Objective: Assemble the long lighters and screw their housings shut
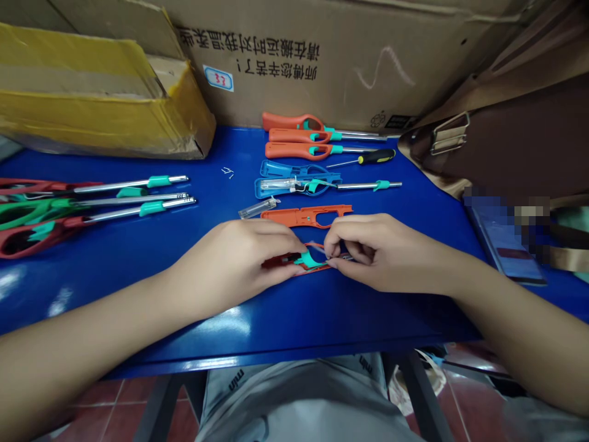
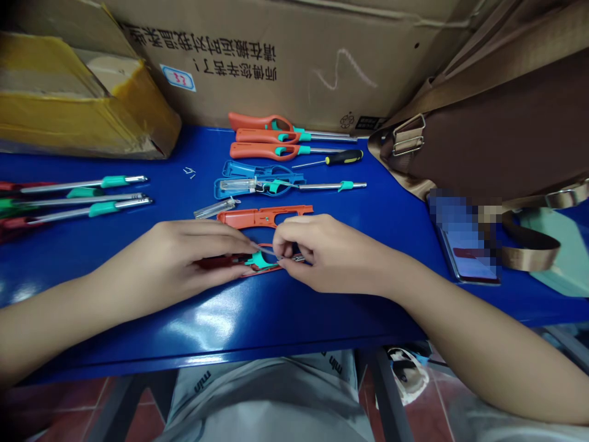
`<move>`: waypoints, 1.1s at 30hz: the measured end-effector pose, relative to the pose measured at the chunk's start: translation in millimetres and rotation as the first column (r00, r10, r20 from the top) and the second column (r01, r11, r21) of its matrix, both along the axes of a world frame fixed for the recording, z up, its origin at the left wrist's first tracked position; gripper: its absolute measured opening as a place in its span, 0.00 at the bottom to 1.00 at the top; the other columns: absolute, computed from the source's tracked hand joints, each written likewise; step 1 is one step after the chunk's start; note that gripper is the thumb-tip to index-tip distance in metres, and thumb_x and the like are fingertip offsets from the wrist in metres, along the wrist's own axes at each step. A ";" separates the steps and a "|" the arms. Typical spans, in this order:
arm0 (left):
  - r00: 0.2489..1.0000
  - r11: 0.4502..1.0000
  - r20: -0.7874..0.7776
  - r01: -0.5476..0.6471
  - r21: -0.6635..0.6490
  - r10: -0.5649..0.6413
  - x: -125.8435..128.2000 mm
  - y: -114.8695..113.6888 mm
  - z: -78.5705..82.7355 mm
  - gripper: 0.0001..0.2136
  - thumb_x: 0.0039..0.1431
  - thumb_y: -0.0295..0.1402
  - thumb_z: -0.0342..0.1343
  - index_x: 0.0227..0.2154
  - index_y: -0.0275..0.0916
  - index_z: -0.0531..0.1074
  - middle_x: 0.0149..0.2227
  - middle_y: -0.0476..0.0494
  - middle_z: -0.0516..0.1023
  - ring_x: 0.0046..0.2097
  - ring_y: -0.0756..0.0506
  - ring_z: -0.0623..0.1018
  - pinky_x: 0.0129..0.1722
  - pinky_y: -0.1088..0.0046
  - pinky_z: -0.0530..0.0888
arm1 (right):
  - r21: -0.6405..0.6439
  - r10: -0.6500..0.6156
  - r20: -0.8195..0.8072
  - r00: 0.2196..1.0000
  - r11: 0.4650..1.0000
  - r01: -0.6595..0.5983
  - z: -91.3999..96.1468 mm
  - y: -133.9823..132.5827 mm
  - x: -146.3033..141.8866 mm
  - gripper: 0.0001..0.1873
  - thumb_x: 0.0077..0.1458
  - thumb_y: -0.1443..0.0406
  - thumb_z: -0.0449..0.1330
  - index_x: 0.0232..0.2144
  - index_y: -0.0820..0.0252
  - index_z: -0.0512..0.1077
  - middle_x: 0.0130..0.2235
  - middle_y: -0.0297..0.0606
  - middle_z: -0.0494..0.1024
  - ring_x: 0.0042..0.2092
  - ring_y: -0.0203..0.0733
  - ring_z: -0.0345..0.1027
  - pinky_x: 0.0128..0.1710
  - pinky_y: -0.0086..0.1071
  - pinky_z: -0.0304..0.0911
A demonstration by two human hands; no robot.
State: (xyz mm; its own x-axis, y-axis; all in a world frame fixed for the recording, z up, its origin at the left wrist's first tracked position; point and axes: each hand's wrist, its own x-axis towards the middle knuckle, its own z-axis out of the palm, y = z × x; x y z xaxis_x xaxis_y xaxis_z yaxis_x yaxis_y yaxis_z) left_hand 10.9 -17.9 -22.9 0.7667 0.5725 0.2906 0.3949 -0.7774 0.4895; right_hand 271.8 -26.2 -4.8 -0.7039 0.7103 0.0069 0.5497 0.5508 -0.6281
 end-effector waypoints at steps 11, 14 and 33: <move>1.000 1.000 0.016 0.011 -0.009 -0.010 0.6 1.8 0.8 0.06 0.64 0.32 0.65 0.42 0.37 0.80 0.41 0.45 0.85 0.41 0.46 0.84 0.41 0.74 0.76 | 0.014 0.022 -0.025 0.999 1.000 -0.022 -0.4 -0.7 2.6 0.07 0.57 0.76 0.62 0.35 0.61 0.76 0.31 0.28 0.70 0.27 0.28 0.59 0.28 0.27 0.56; 1.000 1.000 0.017 0.017 -0.005 -0.017 0.3 2.4 -0.2 0.06 0.65 0.32 0.64 0.42 0.37 0.80 0.41 0.45 0.85 0.41 0.46 0.84 0.43 0.74 0.77 | 0.013 0.032 -0.037 0.999 0.999 -0.031 0.1 -0.7 3.2 0.07 0.58 0.75 0.61 0.35 0.61 0.78 0.33 0.30 0.72 0.28 0.28 0.61 0.29 0.26 0.58; 0.999 0.999 0.023 0.035 -0.009 -0.035 -0.7 3.1 0.0 0.07 0.66 0.32 0.63 0.41 0.37 0.84 0.43 0.42 0.85 0.41 0.45 0.84 0.44 0.71 0.79 | 0.025 0.052 -0.017 0.999 0.998 -0.052 1.9 0.2 5.3 0.06 0.60 0.74 0.61 0.35 0.61 0.76 0.34 0.32 0.74 0.29 0.29 0.63 0.30 0.26 0.59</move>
State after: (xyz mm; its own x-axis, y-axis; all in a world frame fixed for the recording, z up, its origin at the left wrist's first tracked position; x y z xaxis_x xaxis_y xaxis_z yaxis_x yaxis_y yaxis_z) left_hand 10.2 -14.8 -22.9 0.7797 0.5480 0.3030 0.3558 -0.7858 0.5059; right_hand 277.1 -26.0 -2.9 -0.7393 0.6724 0.0365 0.5088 0.5933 -0.6237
